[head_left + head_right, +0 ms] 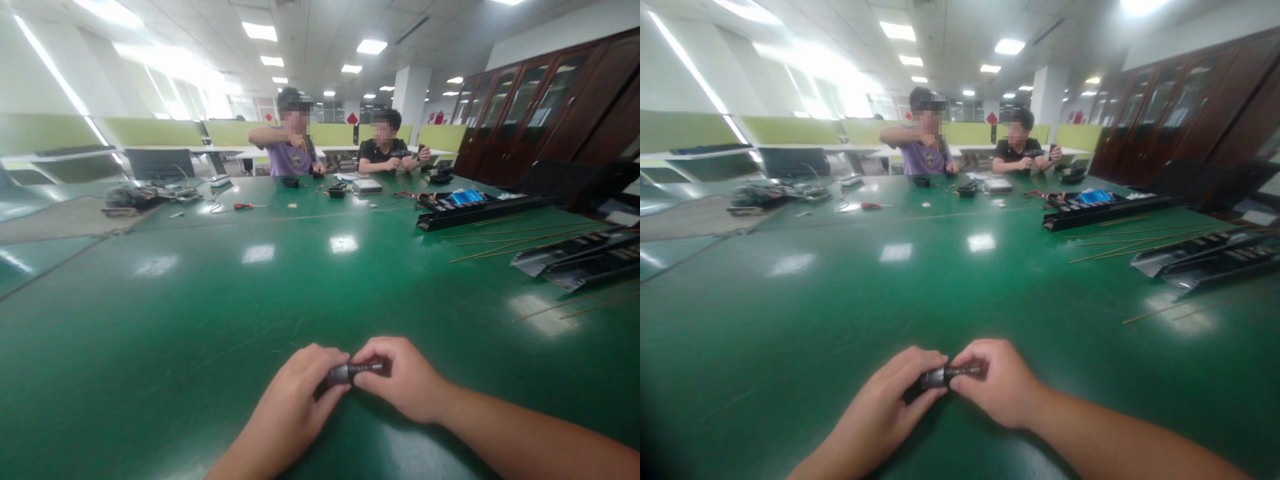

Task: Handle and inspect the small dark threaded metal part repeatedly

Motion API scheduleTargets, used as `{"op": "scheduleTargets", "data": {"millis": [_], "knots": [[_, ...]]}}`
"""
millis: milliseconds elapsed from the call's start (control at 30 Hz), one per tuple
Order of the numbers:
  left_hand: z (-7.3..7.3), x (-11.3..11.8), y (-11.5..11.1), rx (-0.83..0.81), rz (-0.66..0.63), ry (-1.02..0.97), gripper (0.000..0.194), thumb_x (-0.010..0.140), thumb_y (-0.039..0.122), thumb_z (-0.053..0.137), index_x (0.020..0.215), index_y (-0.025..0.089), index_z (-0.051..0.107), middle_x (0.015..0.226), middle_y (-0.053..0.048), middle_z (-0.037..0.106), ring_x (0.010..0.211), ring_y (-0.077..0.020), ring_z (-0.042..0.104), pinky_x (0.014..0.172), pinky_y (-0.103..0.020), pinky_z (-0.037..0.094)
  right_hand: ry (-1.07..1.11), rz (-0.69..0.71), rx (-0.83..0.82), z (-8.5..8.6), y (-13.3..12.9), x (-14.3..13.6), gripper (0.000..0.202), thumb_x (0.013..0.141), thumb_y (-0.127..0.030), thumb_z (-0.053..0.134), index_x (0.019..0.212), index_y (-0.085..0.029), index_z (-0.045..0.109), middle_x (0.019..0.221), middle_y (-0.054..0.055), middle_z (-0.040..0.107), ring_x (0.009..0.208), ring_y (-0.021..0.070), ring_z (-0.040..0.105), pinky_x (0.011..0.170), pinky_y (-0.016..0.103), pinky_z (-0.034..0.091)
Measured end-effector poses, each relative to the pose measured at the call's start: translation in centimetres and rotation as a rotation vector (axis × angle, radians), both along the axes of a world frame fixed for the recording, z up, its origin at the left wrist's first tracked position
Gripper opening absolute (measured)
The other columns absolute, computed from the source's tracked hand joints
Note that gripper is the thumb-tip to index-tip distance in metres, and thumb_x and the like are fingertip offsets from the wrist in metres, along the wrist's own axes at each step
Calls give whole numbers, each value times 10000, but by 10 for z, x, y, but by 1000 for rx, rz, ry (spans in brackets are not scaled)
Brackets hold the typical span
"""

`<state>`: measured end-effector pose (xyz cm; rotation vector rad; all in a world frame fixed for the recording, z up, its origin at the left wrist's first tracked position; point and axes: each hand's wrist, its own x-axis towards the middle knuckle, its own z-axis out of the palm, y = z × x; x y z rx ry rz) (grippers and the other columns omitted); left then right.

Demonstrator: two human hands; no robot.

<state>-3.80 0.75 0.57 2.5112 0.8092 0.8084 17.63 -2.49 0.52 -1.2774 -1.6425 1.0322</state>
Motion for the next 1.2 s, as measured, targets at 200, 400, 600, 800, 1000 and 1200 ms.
{"op": "scheduleTargets", "data": {"millis": [200, 400, 600, 800, 1000, 1200], "knots": [[-1, 0, 0, 4, 11, 1, 257, 913, 181, 622, 1162, 242, 603, 1039, -50, 682, 954, -191, 639, 836, -321, 536, -1, 0, -8, 2, 0, 0, 111, 774, -161, 726, 873, -162, 775, 811, 34, 736, 752, 169, 663, 696, 255, 511], [1, 1, 0, 19, 12, 2, 249, 905, 179, 628, 1146, 238, 605, 1025, -44, 685, 937, -192, 639, 822, -321, 533, -14, 1, -19, 2, -1, 1, 118, 766, -161, 729, 877, -168, 768, 817, 33, 735, 755, 173, 662, 698, 263, 512], [1, 0, -1, 34, 7, -6, 266, 907, 167, 631, 1154, 258, 589, 1035, -26, 682, 936, -188, 627, 821, -324, 520, 22, 6, -54, -1, -1, 2, 132, 735, -143, 742, 865, -166, 750, 803, 21, 734, 727, 163, 660, 671, 253, 500], [2, -1, -1, 45, 8, 4, 273, 894, 151, 645, 1143, 246, 588, 1032, -28, 683, 931, -193, 623, 815, -330, 510, 61, 5, -74, -2, -1, 1, 92, 753, -149, 726, 845, -156, 724, 784, 15, 732, 716, 159, 659, 667, 251, 491], [3, 0, 0, 46, 5, 0, 251, 907, 158, 626, 1139, 246, 594, 1025, -32, 685, 921, -190, 623, 804, -326, 510, 56, 7, -71, -3, -1, 1, 71, 763, -152, 723, 834, -157, 715, 771, 9, 726, 709, 154, 654, 654, 244, 484], [2, 0, -1, 82, 15, -4, 239, 904, 173, 628, 1133, 237, 605, 1016, -41, 694, 917, -194, 638, 803, -326, 524, 51, 5, -74, -2, -1, 2, 86, 758, -150, 725, 842, -163, 710, 775, 5, 725, 708, 153, 651, 649, 242, 482]]}}
